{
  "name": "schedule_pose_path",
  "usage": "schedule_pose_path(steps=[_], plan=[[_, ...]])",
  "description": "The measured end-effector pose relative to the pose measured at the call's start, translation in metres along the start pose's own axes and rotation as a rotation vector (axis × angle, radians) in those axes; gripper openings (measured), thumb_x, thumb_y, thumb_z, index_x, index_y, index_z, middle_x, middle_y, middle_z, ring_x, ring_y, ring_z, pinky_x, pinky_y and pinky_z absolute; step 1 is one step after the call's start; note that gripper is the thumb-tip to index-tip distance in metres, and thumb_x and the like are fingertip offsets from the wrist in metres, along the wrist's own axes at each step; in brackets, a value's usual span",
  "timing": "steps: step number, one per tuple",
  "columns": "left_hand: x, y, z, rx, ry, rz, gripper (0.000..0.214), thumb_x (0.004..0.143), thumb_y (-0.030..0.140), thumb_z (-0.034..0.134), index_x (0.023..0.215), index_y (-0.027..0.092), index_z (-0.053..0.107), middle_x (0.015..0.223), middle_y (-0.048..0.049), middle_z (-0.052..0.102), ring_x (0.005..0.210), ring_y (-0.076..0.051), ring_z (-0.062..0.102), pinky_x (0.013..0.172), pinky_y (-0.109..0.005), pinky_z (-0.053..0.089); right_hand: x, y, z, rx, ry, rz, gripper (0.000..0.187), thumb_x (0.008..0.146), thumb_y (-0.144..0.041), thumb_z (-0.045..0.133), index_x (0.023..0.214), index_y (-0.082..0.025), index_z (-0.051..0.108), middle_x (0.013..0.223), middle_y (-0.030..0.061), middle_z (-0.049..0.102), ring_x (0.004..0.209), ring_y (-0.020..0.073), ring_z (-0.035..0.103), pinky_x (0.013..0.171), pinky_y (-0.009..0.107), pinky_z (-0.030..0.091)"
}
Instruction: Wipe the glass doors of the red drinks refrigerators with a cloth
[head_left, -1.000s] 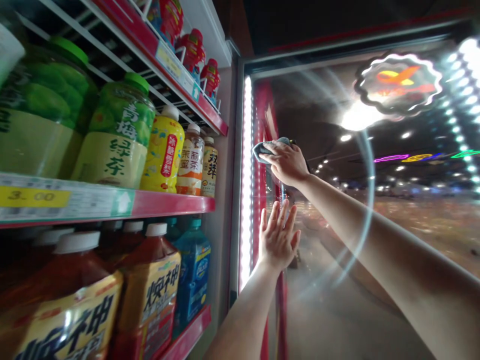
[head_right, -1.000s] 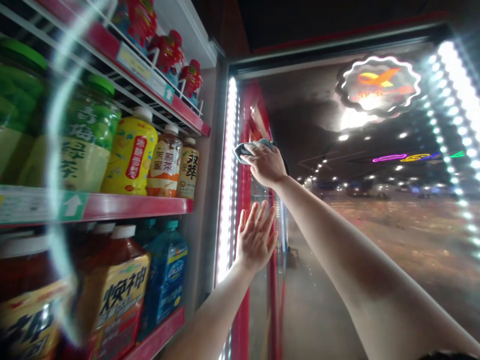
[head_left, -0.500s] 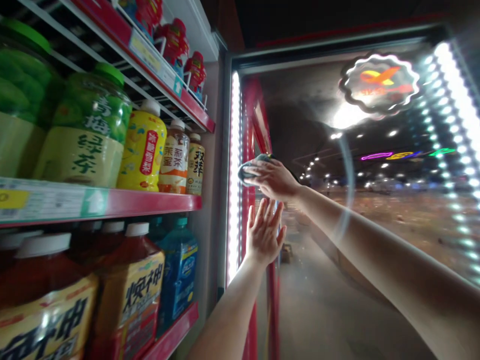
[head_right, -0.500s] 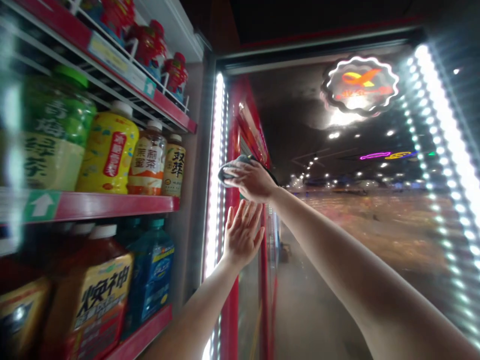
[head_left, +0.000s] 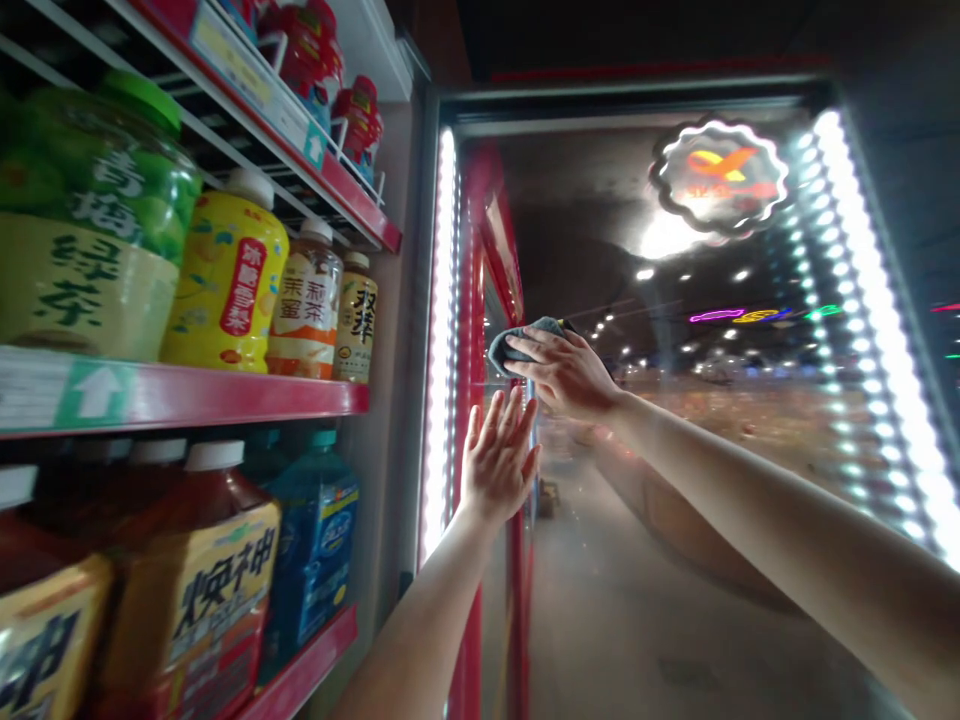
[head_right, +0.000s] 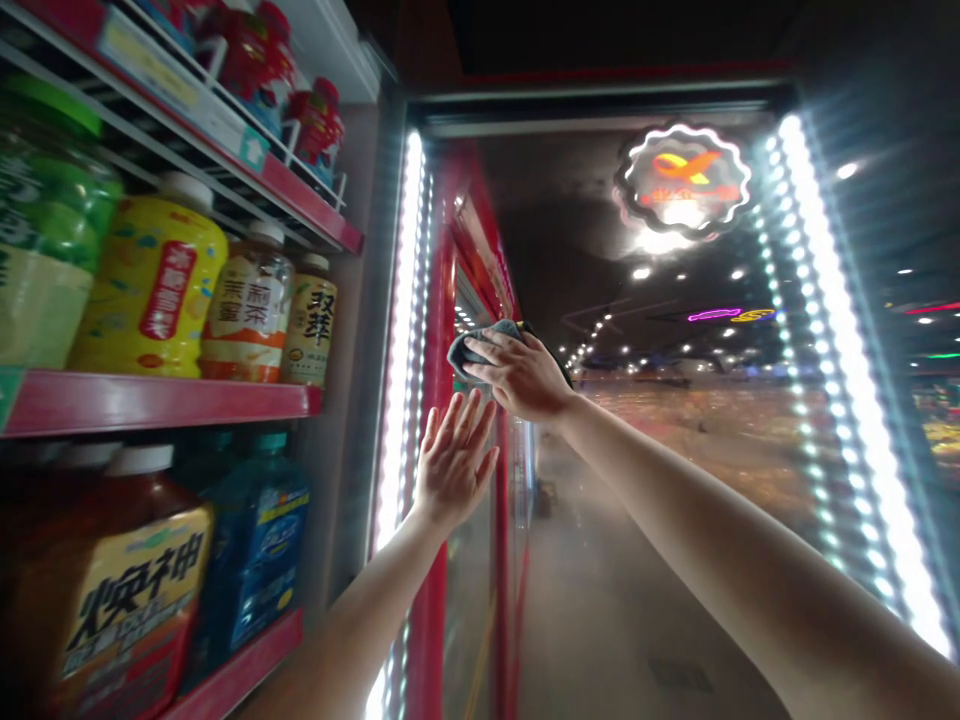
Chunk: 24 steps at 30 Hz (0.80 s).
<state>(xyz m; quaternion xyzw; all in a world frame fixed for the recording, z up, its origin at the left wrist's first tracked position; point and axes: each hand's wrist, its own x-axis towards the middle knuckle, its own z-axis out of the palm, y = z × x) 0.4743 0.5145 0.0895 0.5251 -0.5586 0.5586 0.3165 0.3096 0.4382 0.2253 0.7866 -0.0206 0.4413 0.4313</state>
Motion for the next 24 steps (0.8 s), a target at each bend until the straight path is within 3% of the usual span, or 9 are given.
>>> schedule_pose_path(steps=[2,7,9,13,15,17,20,22,24], plan=[[0.001,-0.001,0.001,-0.005,0.023,0.000,0.071,0.103,0.038,0.041,0.165,0.028,0.007,0.170,-0.0015,0.024,0.158,-0.026,0.020,0.131,-0.051,0.013,-0.016,0.012,-0.005,-0.037,0.024,0.053,0.046,0.093,-0.017,0.055,0.133,-0.035,0.068,0.152,0.0017,0.056,0.143,0.0273,0.047,0.111,0.051,0.039],[0.003,-0.003,0.005,-0.007,0.060,0.024,0.068,0.104,0.037,0.040,0.165,0.028,0.013,0.169,-0.0013,0.023,0.158,-0.026,0.021,0.132,-0.050,0.011,-0.024,0.034,-0.009,-0.159,0.244,0.489,0.046,0.096,-0.018,0.048,0.136,-0.030,0.066,0.156,0.0048,0.052,0.144,0.0306,0.045,0.110,0.054,0.041],[0.004,-0.004,0.006,-0.008,0.064,0.031,0.067,0.104,0.036,0.040,0.165,0.027,0.014,0.169,-0.0016,0.024,0.158,-0.027,0.020,0.131,-0.051,0.011,-0.023,0.025,-0.007,-0.162,0.207,0.463,0.046,0.099,-0.020,0.047,0.141,-0.030,0.062,0.159,0.0049,0.048,0.147,0.0312,0.042,0.111,0.055,0.040],[0.005,-0.008,0.007,-0.035,0.086,0.041,0.071,0.103,0.033,0.042,0.165,0.031,0.008,0.169,-0.0014,0.023,0.157,-0.027,0.022,0.130,-0.053,0.015,-0.043,0.022,-0.015,-0.136,0.014,0.218,0.044,0.102,-0.025,0.048,0.144,-0.036,0.058,0.160,0.0009,0.046,0.148,0.0269,0.041,0.112,0.051,0.040],[0.005,-0.006,0.006,-0.052,0.110,0.040,0.073,0.103,0.032,0.043,0.165,0.032,0.005,0.169,-0.0011,0.024,0.157,-0.027,0.023,0.130,-0.054,0.015,-0.057,0.039,-0.023,-0.170,0.037,0.306,0.043,0.103,-0.025,0.047,0.143,-0.036,0.059,0.160,0.0008,0.047,0.146,0.0258,0.043,0.112,0.049,0.041],[0.007,0.001,0.005,-0.053,0.139,0.019,0.075,0.103,0.030,0.043,0.165,0.031,0.002,0.168,-0.0023,0.027,0.156,-0.027,0.023,0.131,-0.054,0.014,-0.065,0.057,-0.028,-0.220,0.141,0.520,0.043,0.103,-0.024,0.045,0.142,-0.033,0.060,0.159,0.0028,0.048,0.146,0.0271,0.044,0.112,0.051,0.041],[0.013,0.023,0.003,-0.055,0.166,-0.012,0.078,0.102,0.027,0.044,0.165,0.025,-0.003,0.167,-0.0056,0.028,0.157,-0.027,0.022,0.131,-0.054,0.012,-0.063,0.064,-0.026,-0.254,0.229,0.714,0.043,0.104,-0.025,0.042,0.143,-0.030,0.060,0.160,0.0052,0.047,0.146,0.0304,0.042,0.111,0.054,0.041],[0.021,0.042,0.002,-0.079,0.146,0.012,0.079,0.103,0.029,0.045,0.165,0.024,-0.003,0.168,-0.0067,0.027,0.157,-0.027,0.021,0.131,-0.054,0.012,-0.061,0.055,-0.023,-0.236,0.178,0.629,0.043,0.104,-0.027,0.042,0.144,-0.032,0.058,0.160,0.0034,0.046,0.147,0.0297,0.041,0.111,0.054,0.041],[0.029,0.060,0.002,-0.112,0.100,0.071,0.079,0.102,0.031,0.047,0.165,0.023,0.000,0.168,-0.0067,0.027,0.157,-0.026,0.020,0.131,-0.053,0.012,-0.065,0.049,-0.023,-0.204,0.092,0.458,0.044,0.105,-0.028,0.042,0.146,-0.035,0.056,0.161,0.0002,0.045,0.148,0.0267,0.040,0.113,0.050,0.040]])
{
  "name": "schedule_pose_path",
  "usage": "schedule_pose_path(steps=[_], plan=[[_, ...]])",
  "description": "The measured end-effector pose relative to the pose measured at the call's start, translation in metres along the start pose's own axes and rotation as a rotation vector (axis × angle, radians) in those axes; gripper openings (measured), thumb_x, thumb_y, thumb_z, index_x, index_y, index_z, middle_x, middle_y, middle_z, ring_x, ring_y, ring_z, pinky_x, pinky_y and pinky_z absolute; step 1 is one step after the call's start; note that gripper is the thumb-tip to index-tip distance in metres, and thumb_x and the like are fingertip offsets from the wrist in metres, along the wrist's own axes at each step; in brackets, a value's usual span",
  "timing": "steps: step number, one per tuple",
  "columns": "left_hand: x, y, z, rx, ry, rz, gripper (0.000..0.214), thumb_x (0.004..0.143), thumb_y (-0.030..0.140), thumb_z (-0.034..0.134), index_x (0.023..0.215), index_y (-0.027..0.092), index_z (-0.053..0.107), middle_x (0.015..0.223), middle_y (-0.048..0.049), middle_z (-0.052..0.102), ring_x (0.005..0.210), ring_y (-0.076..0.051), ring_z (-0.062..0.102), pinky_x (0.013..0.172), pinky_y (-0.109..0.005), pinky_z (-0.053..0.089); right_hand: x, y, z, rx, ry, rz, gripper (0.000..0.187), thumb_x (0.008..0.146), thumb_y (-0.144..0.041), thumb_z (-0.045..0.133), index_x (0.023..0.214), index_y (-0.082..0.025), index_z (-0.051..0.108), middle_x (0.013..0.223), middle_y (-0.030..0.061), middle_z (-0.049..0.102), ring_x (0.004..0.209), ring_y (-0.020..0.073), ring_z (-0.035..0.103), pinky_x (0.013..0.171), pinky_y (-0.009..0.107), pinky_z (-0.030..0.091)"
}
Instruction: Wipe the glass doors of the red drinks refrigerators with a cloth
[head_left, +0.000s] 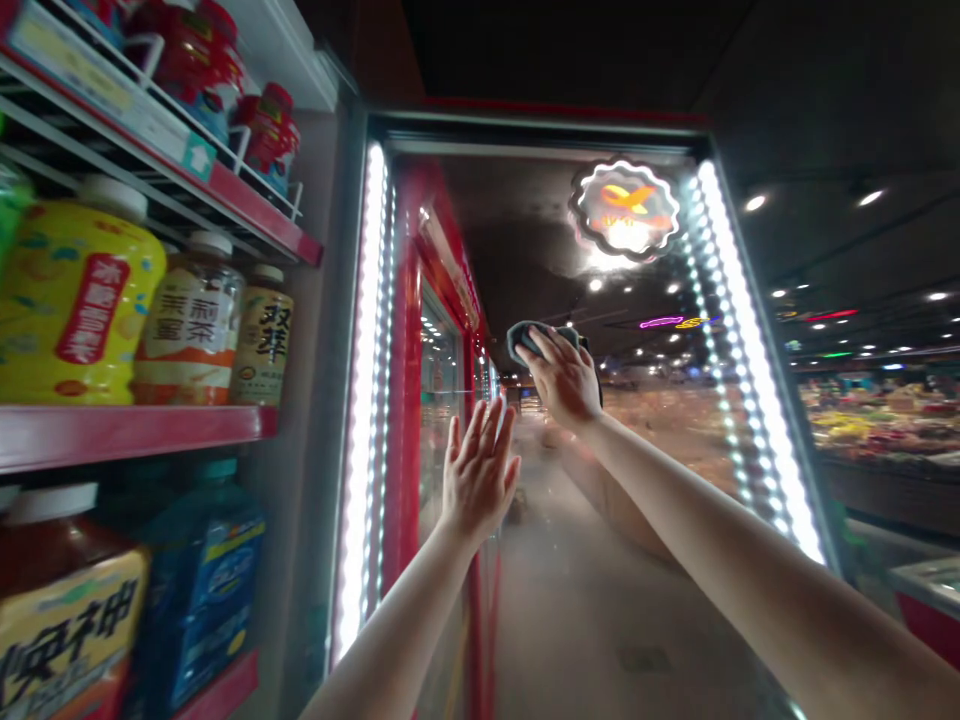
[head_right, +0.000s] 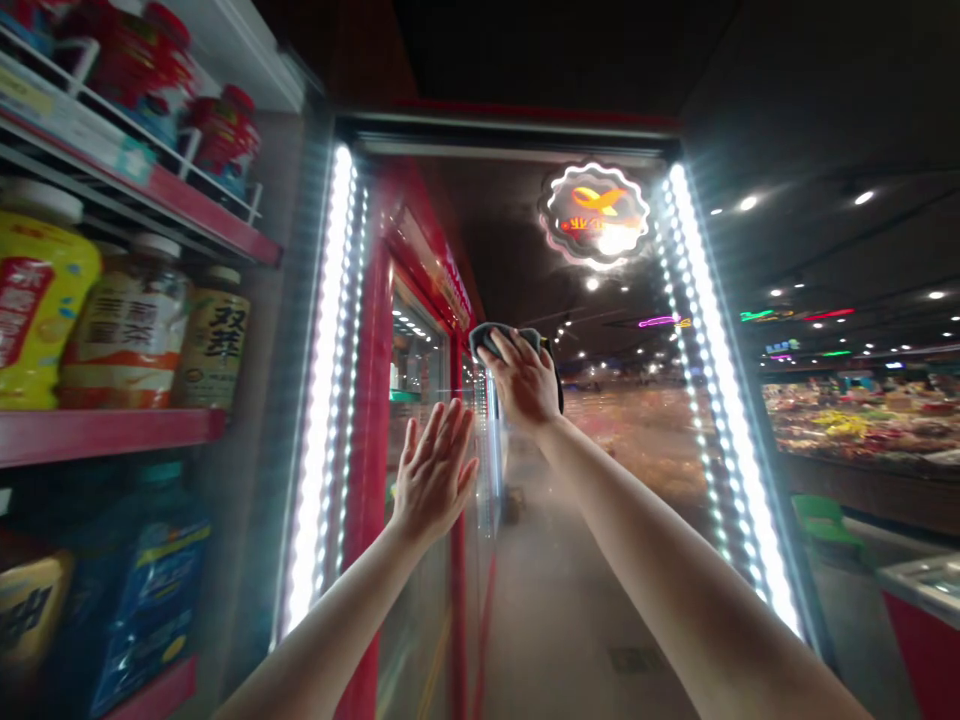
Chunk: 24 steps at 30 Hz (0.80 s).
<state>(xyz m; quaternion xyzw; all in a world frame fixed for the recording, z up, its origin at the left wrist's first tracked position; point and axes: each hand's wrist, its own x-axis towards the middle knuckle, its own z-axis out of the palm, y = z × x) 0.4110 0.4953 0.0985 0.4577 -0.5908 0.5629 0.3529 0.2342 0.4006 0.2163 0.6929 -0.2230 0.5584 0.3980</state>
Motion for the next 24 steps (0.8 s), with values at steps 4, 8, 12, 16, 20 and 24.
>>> schedule_pose_path(steps=[4,8,12,16,20,24], plan=[[0.016,0.024,0.005,-0.051,-0.084,0.084,0.081,0.099,0.035,0.055,0.165,0.021,0.009,0.169,-0.0060,0.025,0.158,-0.025,0.016,0.131,-0.053,0.010,-0.013,0.032,-0.006,-0.007,0.003,0.029,0.045,0.104,-0.027,0.044,0.145,-0.037,0.056,0.161,-0.0007,0.046,0.147,0.0254,0.041,0.112,0.048,0.041],[0.032,0.044,0.012,-0.066,-0.122,0.123,0.083,0.098,0.044,0.057,0.165,0.019,0.015,0.171,-0.0062,0.019,0.159,-0.027,0.010,0.131,-0.054,0.010,-0.014,0.059,-0.007,-0.057,0.169,0.415,0.046,0.102,-0.026,0.043,0.145,-0.036,0.057,0.159,0.0036,0.048,0.147,0.0310,0.040,0.112,0.055,0.040],[0.043,0.065,0.024,-0.083,-0.143,0.151,0.094,0.095,0.055,0.059,0.165,0.016,0.011,0.171,-0.0093,0.016,0.160,-0.028,0.006,0.131,-0.055,0.011,-0.025,0.056,-0.013,-0.073,-0.010,0.115,0.046,0.103,-0.028,0.046,0.147,-0.041,0.054,0.163,-0.0025,0.043,0.150,0.0257,0.036,0.116,0.048,0.039],[0.042,0.075,0.038,-0.086,-0.158,0.147,0.110,0.090,0.057,0.065,0.164,0.013,-0.002,0.170,-0.0132,0.014,0.159,-0.030,0.005,0.130,-0.056,0.013,-0.045,0.085,-0.024,-0.087,-0.028,0.122,0.046,0.103,-0.028,0.045,0.147,-0.039,0.054,0.163,-0.0026,0.042,0.149,0.0243,0.037,0.117,0.045,0.039],[0.040,0.074,0.043,-0.093,-0.159,0.145,0.112,0.090,0.055,0.067,0.164,0.014,-0.005,0.170,-0.0128,0.013,0.159,-0.031,0.004,0.130,-0.055,0.015,-0.062,0.110,-0.026,-0.163,0.107,0.516,0.050,0.101,-0.025,0.042,0.149,-0.031,0.053,0.164,0.0058,0.040,0.148,0.0321,0.038,0.114,0.056,0.041],[0.042,0.072,0.042,-0.128,-0.158,0.152,0.113,0.088,0.057,0.068,0.164,0.014,-0.003,0.170,-0.0130,0.015,0.159,-0.031,0.006,0.130,-0.056,0.014,-0.076,0.102,-0.027,-0.136,-0.078,0.195,0.054,0.101,-0.026,0.048,0.153,-0.040,0.046,0.167,-0.0013,0.035,0.153,0.0273,0.030,0.118,0.051,0.038]])
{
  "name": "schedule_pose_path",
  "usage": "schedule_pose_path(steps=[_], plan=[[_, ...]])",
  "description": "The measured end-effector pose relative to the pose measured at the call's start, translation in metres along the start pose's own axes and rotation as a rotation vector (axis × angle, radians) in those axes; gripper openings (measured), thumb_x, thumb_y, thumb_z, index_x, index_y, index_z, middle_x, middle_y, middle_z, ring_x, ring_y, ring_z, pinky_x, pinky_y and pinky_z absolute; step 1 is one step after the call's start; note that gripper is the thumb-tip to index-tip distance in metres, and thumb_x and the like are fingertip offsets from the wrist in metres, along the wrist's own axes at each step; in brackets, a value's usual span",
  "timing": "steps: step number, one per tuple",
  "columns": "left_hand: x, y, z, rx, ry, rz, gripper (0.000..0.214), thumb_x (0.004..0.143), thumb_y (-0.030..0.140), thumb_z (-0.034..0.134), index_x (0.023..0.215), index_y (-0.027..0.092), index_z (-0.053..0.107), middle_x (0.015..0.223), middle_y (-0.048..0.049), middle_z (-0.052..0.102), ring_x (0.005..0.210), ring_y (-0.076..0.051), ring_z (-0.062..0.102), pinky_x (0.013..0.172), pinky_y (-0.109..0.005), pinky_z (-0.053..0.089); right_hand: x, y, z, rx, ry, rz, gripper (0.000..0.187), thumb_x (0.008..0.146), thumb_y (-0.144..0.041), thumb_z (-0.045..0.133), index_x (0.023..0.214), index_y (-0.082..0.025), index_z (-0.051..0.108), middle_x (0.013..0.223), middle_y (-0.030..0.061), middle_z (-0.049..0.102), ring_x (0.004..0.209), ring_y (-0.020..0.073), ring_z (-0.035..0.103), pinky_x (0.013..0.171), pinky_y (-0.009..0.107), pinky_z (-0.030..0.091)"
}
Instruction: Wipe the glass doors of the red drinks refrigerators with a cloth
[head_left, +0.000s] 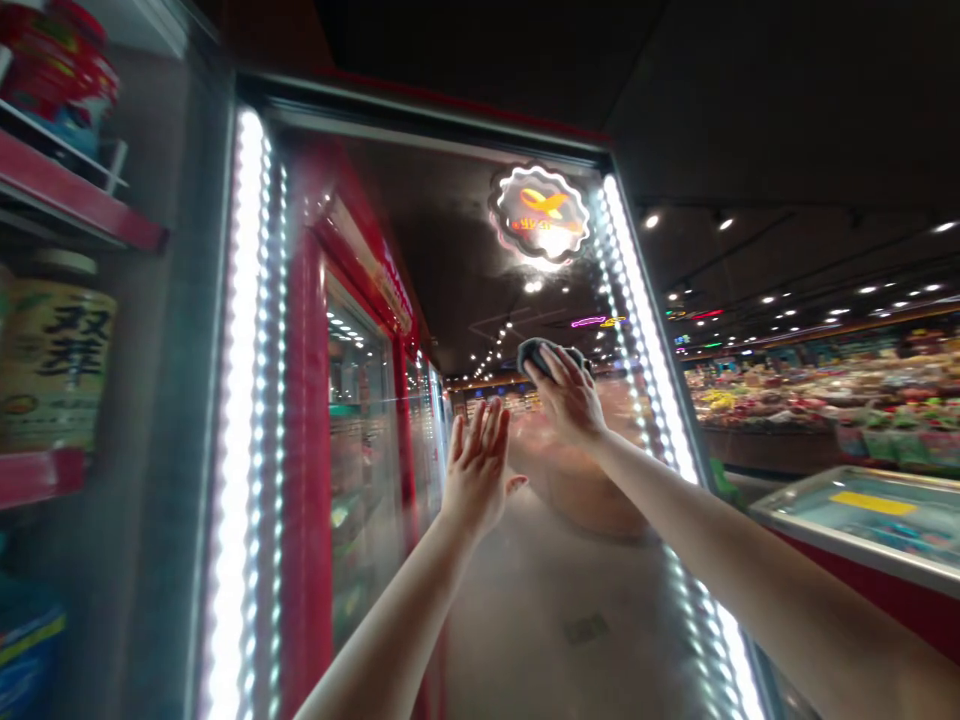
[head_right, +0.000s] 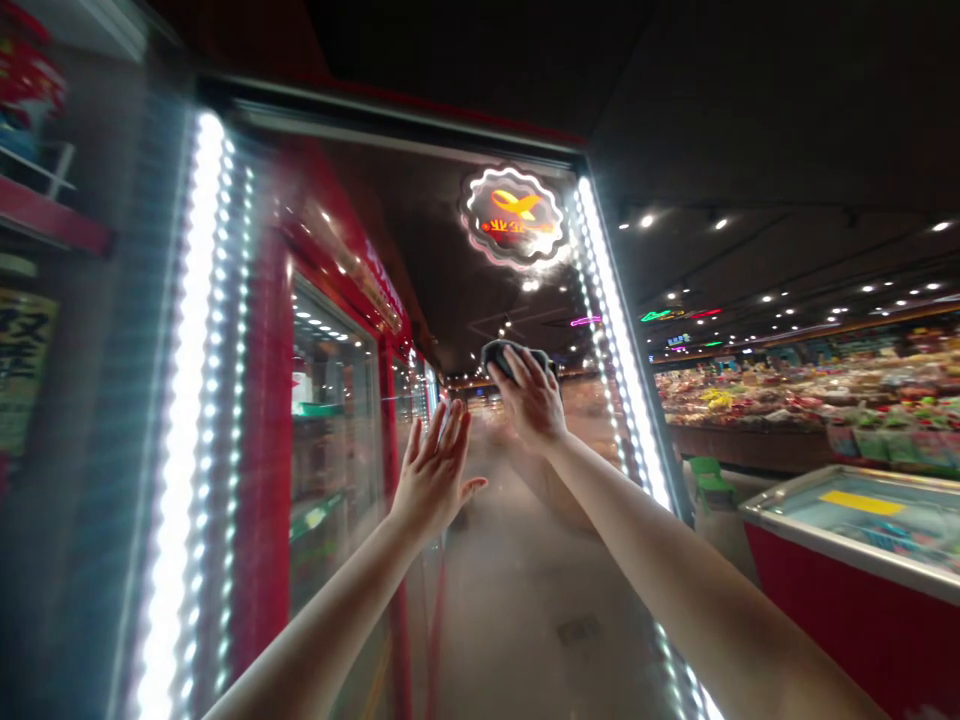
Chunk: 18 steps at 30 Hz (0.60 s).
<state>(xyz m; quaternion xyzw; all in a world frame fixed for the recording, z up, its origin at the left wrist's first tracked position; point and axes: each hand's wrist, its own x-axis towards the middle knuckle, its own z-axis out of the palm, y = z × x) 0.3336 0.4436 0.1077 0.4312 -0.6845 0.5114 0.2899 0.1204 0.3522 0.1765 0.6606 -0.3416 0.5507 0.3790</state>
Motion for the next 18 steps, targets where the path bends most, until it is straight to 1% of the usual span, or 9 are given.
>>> schedule_pose_path(steps=[2,3,6,8,9,12,14,15,18], plan=[[0.000,0.000,0.002,-0.009,0.010,0.001,0.114,0.088,0.057,0.069,0.164,0.013,-0.002,0.170,-0.0134,0.014,0.159,-0.031,0.006,0.130,-0.056,0.013,-0.003,0.006,-0.003,0.017,-0.068,-0.092,0.056,0.102,-0.025,0.047,0.155,-0.041,0.043,0.168,-0.0037,0.033,0.154,0.0243,0.029,0.120,0.047,0.037],[0.001,-0.001,0.003,-0.010,0.017,0.001,0.113,0.088,0.057,0.069,0.164,0.013,-0.002,0.170,-0.0135,0.014,0.159,-0.032,0.005,0.130,-0.056,0.012,-0.003,0.012,-0.004,0.019,-0.068,-0.046,0.056,0.102,-0.025,0.044,0.156,-0.040,0.041,0.168,-0.0032,0.032,0.154,0.0242,0.030,0.121,0.046,0.037],[0.001,-0.001,0.010,-0.011,0.041,0.007,0.111,0.090,0.053,0.067,0.164,0.013,-0.005,0.170,-0.0135,0.013,0.159,-0.031,0.005,0.130,-0.056,0.011,-0.004,0.030,-0.006,0.009,0.023,0.302,0.057,0.103,-0.023,0.039,0.159,-0.033,0.036,0.168,0.0029,0.032,0.153,0.0293,0.031,0.120,0.053,0.037],[0.001,-0.002,0.013,-0.013,0.059,0.008,0.108,0.092,0.049,0.066,0.164,0.014,-0.007,0.170,-0.0138,0.014,0.159,-0.031,0.005,0.130,-0.057,0.011,-0.007,0.031,-0.004,0.003,0.058,0.418,0.059,0.102,-0.022,0.039,0.160,-0.030,0.036,0.168,0.0061,0.031,0.154,0.0329,0.029,0.120,0.059,0.036],[0.001,-0.002,0.014,-0.015,0.066,0.009,0.108,0.092,0.047,0.066,0.164,0.015,-0.007,0.170,-0.0140,0.015,0.159,-0.031,0.006,0.130,-0.057,0.011,-0.008,0.028,-0.003,0.005,0.045,0.376,0.060,0.101,-0.020,0.041,0.160,-0.031,0.036,0.169,0.0062,0.030,0.155,0.0331,0.027,0.120,0.059,0.036],[0.001,-0.003,0.013,-0.017,0.081,0.013,0.108,0.091,0.045,0.068,0.164,0.017,-0.007,0.170,-0.0145,0.015,0.159,-0.031,0.008,0.129,-0.057,0.011,-0.010,0.020,-0.004,0.039,-0.069,0.012,0.063,0.098,-0.015,0.046,0.157,-0.036,0.041,0.169,0.0012,0.029,0.156,0.0272,0.024,0.121,0.052,0.037],[0.002,-0.003,0.012,-0.010,0.085,0.013,0.110,0.090,0.045,0.069,0.164,0.017,-0.008,0.170,-0.0145,0.017,0.158,-0.031,0.010,0.129,-0.056,0.013,-0.006,0.026,-0.007,0.050,-0.107,-0.091,0.061,0.097,-0.013,0.046,0.154,-0.036,0.046,0.169,-0.0001,0.031,0.156,0.0247,0.026,0.121,0.048,0.038],[0.002,-0.003,0.011,-0.005,0.087,0.011,0.110,0.090,0.045,0.069,0.164,0.018,-0.008,0.169,-0.0144,0.019,0.158,-0.031,0.012,0.129,-0.056,0.014,-0.002,0.032,-0.008,0.044,-0.099,-0.044,0.059,0.098,-0.013,0.044,0.153,-0.035,0.047,0.168,0.0012,0.032,0.155,0.0249,0.028,0.120,0.048,0.040],[0.003,-0.003,0.009,0.009,0.080,0.005,0.112,0.089,0.049,0.069,0.164,0.019,-0.008,0.168,-0.0145,0.024,0.158,-0.031,0.016,0.129,-0.056,0.016,0.005,0.049,-0.008,-0.016,-0.024,0.319,0.054,0.101,-0.016,0.040,0.153,-0.027,0.049,0.167,0.0082,0.034,0.152,0.0301,0.033,0.115,0.053,0.044]])
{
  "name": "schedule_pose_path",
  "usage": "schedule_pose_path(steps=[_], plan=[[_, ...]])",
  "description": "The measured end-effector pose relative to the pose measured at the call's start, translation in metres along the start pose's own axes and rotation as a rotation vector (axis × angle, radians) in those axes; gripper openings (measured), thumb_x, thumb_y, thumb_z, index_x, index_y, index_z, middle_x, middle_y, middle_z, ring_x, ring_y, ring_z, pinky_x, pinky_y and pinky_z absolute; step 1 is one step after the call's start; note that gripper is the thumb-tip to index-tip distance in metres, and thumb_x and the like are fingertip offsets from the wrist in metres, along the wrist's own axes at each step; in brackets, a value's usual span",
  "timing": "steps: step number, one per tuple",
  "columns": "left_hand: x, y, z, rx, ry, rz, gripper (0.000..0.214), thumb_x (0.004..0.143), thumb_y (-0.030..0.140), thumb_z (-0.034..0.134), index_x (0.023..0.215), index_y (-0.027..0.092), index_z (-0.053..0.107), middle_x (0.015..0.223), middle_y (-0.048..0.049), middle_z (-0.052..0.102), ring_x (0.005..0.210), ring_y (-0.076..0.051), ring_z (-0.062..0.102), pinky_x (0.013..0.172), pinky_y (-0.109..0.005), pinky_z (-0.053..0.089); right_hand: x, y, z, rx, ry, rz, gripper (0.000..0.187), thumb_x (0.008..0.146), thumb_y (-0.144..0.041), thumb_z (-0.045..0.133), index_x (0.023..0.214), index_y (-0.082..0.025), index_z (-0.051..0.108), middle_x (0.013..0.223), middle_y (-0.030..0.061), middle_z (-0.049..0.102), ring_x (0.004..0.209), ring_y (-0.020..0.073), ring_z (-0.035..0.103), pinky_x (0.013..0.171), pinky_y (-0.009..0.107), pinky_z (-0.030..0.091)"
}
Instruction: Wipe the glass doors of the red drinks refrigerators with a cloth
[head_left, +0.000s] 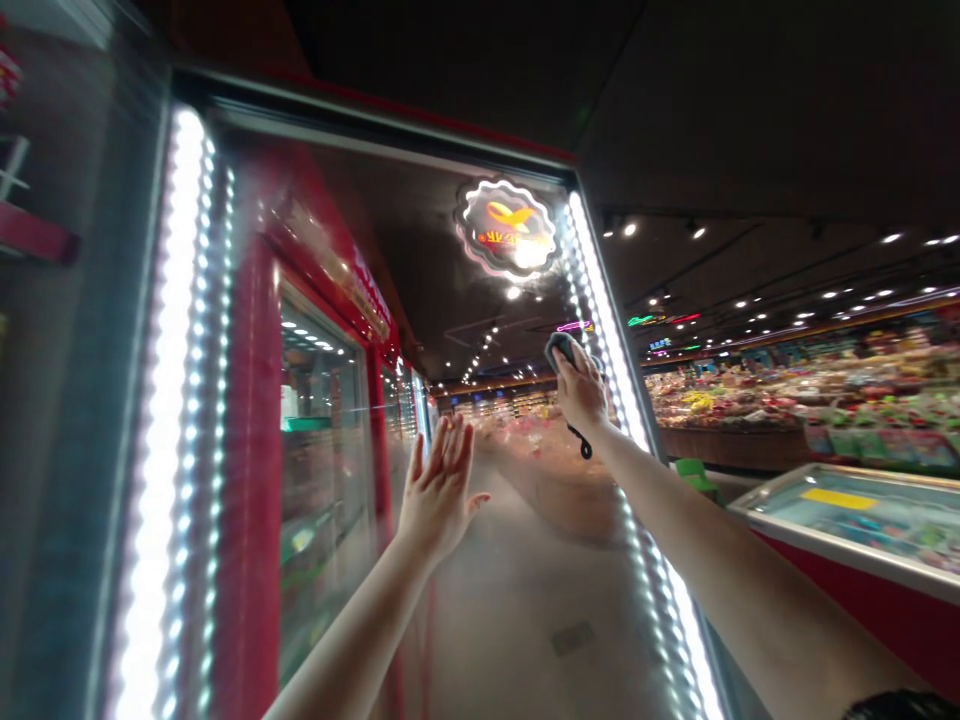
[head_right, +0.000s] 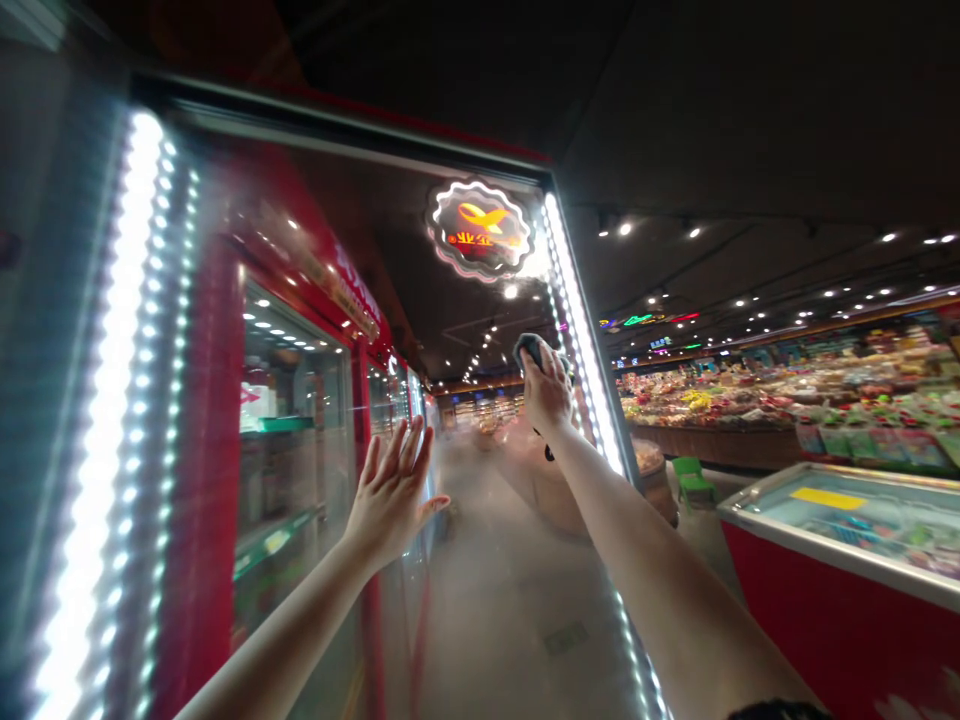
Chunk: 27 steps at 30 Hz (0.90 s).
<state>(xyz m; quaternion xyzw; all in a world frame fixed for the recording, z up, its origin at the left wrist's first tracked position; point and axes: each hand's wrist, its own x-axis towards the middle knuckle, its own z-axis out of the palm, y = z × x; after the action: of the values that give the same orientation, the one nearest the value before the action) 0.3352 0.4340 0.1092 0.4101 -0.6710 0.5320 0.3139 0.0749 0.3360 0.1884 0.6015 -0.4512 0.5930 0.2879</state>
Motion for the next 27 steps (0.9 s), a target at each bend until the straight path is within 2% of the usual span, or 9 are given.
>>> schedule_pose_path(steps=[3,7,9,13,16,18,21,24,27], plan=[[0.001,0.000,-0.002,0.017,-0.013,-0.002,0.115,0.088,0.054,0.070,0.164,0.018,-0.009,0.167,-0.0156,0.025,0.157,-0.032,0.017,0.129,-0.056,0.014,-0.005,-0.012,0.005,-0.033,0.007,0.097,0.056,0.100,-0.018,0.043,0.154,-0.029,0.047,0.168,0.0079,0.033,0.152,0.0329,0.032,0.115,0.055,0.042],[0.001,0.000,-0.006,0.039,-0.024,0.006,0.116,0.088,0.054,0.070,0.164,0.017,-0.009,0.167,-0.0168,0.025,0.157,-0.032,0.017,0.130,-0.055,0.013,-0.004,-0.060,0.006,0.023,-0.066,-0.388,0.059,0.098,-0.020,0.050,0.153,-0.043,0.045,0.168,-0.0036,0.032,0.154,0.0280,0.027,0.117,0.053,0.039],[0.001,0.001,-0.008,0.056,-0.030,0.008,0.112,0.090,0.052,0.068,0.164,0.017,-0.008,0.167,-0.0168,0.025,0.157,-0.032,0.017,0.130,-0.055,0.012,0.015,-0.073,0.003,0.051,-0.054,-0.493,0.056,0.100,-0.022,0.049,0.151,-0.045,0.046,0.167,-0.0053,0.034,0.153,0.0261,0.029,0.117,0.052,0.040],[0.000,0.002,-0.009,0.079,-0.045,0.003,0.107,0.092,0.046,0.066,0.165,0.017,-0.007,0.168,-0.0156,0.023,0.158,-0.031,0.016,0.129,-0.056,0.013,0.049,-0.054,0.004,0.108,0.074,-0.291,0.051,0.102,-0.023,0.042,0.149,-0.041,0.051,0.164,-0.0018,0.040,0.149,0.0284,0.036,0.114,0.054,0.042],[0.000,0.003,-0.009,0.080,-0.056,-0.008,0.106,0.092,0.045,0.066,0.165,0.017,-0.006,0.168,-0.0157,0.024,0.158,-0.031,0.014,0.129,-0.056,0.013,0.026,-0.032,0.012,0.147,0.181,-0.099,0.052,0.101,-0.022,0.042,0.149,-0.039,0.052,0.160,0.0014,0.046,0.146,0.0320,0.040,0.111,0.058,0.043],[0.001,0.003,-0.009,0.077,-0.067,-0.012,0.106,0.092,0.045,0.066,0.165,0.017,-0.006,0.168,-0.0159,0.024,0.158,-0.031,0.014,0.129,-0.056,0.012,-0.001,-0.030,0.015,0.130,0.171,-0.114,0.052,0.100,-0.022,0.045,0.149,-0.039,0.052,0.160,0.0010,0.046,0.146,0.0324,0.040,0.110,0.057,0.043],[0.003,0.004,-0.010,0.057,-0.075,-0.019,0.109,0.091,0.046,0.068,0.165,0.019,-0.007,0.169,-0.0153,0.022,0.158,-0.032,0.015,0.129,-0.056,0.013,-0.018,-0.041,0.012,0.096,0.075,-0.316,0.054,0.099,-0.024,0.050,0.150,-0.042,0.050,0.161,-0.0028,0.044,0.148,0.0293,0.037,0.113,0.053,0.042],[0.003,0.009,-0.012,0.022,-0.065,-0.065,0.111,0.089,0.046,0.070,0.165,0.023,-0.008,0.170,-0.0128,0.019,0.158,-0.033,0.015,0.129,-0.057,0.014,0.005,-0.039,0.006,0.101,0.050,-0.375,0.053,0.101,-0.024,0.047,0.150,-0.045,0.048,0.161,-0.0044,0.044,0.149,0.0268,0.036,0.115,0.051,0.042],[0.001,0.021,-0.015,-0.009,-0.060,-0.126,0.111,0.087,0.043,0.071,0.165,0.028,-0.007,0.171,-0.0099,0.017,0.158,-0.035,0.012,0.129,-0.061,0.011,0.022,-0.012,0.006,0.105,0.081,-0.226,0.051,0.103,-0.023,0.041,0.150,-0.041,0.050,0.162,-0.0016,0.044,0.149,0.0283,0.037,0.114,0.054,0.042]])
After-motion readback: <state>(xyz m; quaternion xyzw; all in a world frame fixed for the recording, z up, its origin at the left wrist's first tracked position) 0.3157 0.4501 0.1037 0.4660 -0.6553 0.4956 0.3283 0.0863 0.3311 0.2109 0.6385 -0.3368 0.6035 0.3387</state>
